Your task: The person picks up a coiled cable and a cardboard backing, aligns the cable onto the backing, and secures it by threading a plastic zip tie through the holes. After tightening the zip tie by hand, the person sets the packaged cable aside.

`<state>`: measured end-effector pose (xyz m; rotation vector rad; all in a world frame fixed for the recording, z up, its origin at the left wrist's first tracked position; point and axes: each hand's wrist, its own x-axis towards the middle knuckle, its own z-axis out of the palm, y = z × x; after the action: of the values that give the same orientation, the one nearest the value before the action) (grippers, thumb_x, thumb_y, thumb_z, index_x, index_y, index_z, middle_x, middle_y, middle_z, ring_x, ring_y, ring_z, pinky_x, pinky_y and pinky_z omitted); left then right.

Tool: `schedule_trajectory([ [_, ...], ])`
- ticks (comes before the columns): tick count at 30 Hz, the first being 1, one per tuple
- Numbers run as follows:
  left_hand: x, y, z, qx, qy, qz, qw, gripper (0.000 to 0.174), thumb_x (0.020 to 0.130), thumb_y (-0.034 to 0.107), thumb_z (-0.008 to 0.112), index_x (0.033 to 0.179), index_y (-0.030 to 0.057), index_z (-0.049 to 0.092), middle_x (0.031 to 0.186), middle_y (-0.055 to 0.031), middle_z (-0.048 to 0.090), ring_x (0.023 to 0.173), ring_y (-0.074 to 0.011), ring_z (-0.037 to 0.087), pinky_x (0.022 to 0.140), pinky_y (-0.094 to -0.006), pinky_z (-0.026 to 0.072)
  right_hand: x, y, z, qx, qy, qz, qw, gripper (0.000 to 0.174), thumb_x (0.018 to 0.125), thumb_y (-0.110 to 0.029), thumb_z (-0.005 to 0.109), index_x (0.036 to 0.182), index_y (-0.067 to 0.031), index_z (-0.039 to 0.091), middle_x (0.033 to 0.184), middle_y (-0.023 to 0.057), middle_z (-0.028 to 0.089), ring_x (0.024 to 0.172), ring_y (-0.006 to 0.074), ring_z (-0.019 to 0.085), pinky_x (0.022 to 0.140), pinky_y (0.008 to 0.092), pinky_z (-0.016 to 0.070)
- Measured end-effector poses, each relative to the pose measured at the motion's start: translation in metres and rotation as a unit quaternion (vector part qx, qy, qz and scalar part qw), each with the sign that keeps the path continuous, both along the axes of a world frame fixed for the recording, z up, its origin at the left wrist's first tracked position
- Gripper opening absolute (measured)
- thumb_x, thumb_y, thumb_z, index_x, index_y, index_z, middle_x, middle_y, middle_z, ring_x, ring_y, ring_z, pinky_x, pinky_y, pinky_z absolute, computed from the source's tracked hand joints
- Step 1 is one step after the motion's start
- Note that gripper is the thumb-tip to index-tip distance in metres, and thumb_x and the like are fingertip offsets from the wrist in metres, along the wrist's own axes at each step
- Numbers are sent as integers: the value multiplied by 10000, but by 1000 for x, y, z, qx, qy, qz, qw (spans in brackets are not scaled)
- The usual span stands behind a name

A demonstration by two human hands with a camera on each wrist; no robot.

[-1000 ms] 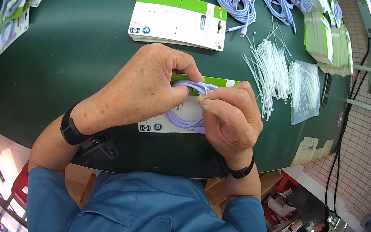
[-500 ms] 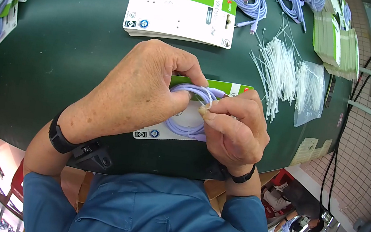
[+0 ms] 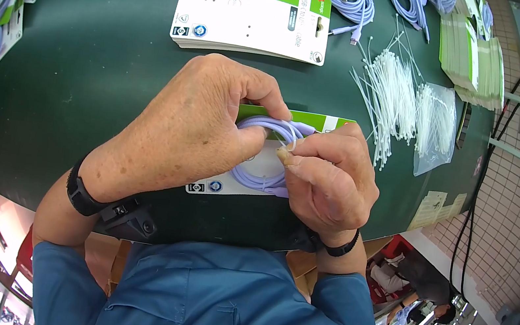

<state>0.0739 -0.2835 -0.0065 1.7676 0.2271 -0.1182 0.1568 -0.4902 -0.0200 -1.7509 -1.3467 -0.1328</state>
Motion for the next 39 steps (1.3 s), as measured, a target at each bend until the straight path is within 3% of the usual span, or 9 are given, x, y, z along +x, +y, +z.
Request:
schedule_trajectory([
  [3, 0, 0, 0, 1, 9, -2, 1000, 277, 785, -17, 663, 1028, -46, 791, 914, -117, 791, 846, -142, 734, 811, -288, 591, 0, 0, -1, -1, -2, -1, 1000, 296, 795, 75, 874, 968, -106, 715, 924, 78, 723, 698, 197, 597, 587, 304, 463],
  [6, 0, 0, -1, 1, 7, -2, 1000, 275, 787, -10, 662, 1027, -44, 791, 912, -116, 792, 839, -140, 732, 802, -288, 590, 1, 2, -2, 11, -22, 3, 1000, 357, 633, 71, 827, 940, -78, 725, 943, 61, 709, 695, 215, 604, 580, 320, 476],
  [23, 0, 0, -4, 20, -11, -4, 1000, 258, 790, 5, 672, 1016, -36, 789, 908, -115, 784, 825, -156, 734, 789, -297, 590, 2, 0, -3, -6, -80, 14, 997, 379, 605, 3, 824, 957, -94, 726, 961, 47, 693, 703, 207, 582, 586, 310, 488],
  [26, 0, -1, -5, 15, -8, -6, 1000, 257, 795, 14, 672, 1020, -34, 787, 908, -117, 779, 822, -167, 734, 781, -302, 589, 0, -1, 0, -38, -50, 13, 998, 327, 721, 73, 888, 955, -106, 746, 961, 53, 724, 728, 215, 590, 596, 301, 478],
  [39, 1, 2, -2, 9, 25, -28, 999, 256, 805, 16, 664, 1029, -36, 776, 902, -115, 776, 815, -152, 728, 775, -307, 595, 1, 1, -2, -49, -59, 18, 997, 323, 668, 57, 881, 937, -85, 772, 942, 53, 735, 701, 219, 588, 588, 310, 474],
])
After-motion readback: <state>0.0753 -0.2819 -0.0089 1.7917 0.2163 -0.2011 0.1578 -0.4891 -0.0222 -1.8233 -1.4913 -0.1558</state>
